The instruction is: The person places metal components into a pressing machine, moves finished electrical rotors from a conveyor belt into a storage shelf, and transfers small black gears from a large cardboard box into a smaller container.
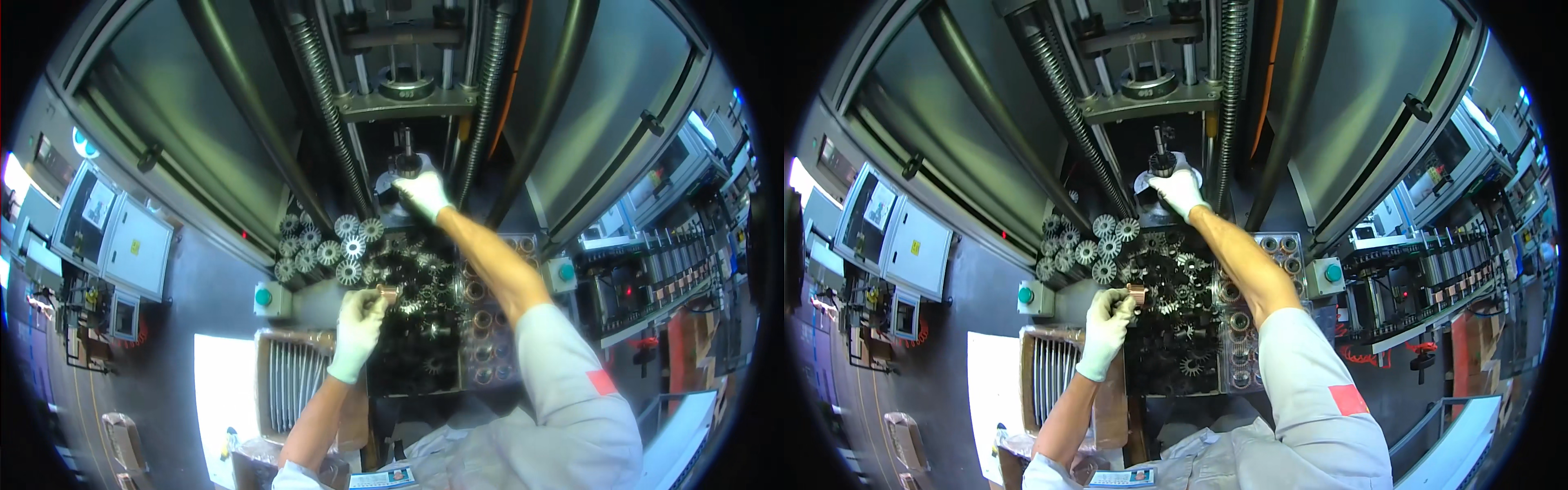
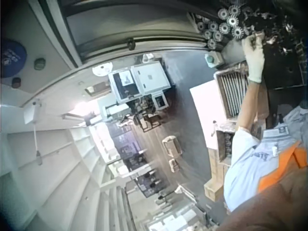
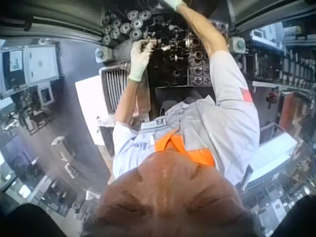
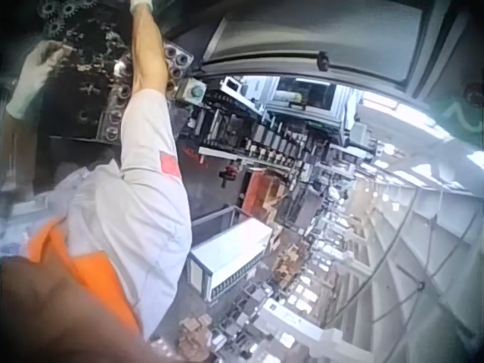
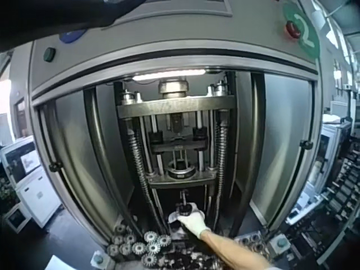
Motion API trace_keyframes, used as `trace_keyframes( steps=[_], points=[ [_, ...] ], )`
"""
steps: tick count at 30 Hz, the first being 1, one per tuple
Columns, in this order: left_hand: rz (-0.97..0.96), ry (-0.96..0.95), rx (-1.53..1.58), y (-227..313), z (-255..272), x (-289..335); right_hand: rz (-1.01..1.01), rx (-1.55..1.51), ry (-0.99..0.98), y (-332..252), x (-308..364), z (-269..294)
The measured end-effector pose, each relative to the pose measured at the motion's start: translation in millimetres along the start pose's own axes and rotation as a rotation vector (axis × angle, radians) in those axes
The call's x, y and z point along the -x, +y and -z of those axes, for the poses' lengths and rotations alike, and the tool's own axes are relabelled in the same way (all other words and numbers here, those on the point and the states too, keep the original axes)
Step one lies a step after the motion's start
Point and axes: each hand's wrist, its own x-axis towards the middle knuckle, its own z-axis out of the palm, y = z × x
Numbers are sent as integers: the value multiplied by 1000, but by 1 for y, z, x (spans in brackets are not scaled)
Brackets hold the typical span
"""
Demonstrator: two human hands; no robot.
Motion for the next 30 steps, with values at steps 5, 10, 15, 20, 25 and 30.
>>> trace_keyframes(
  steps=[5, 10, 15, 20, 25, 30],
  points=[
    [-390, 9, -379, 7, -37, -88, 38, 21, -19, -28, 9, 35],
    [-763, 52, -707, 13, -76, -169, 39, 589, -555, -59, 159, 139],
    [-842, -81, -846, -2, -105, -235, -347, 681, -72, -52, 261, 308],
    [-933, -316, -799, -4, -103, -246, -655, 1030, 392, 9, 266, 458],
    [-763, -431, -974, 8, -108, -261, -852, 1204, 280, 77, 253, 529],
    [-728, -374, -917, -7, -104, -268, -919, 1288, 209, 127, 255, 557]
  ],
)
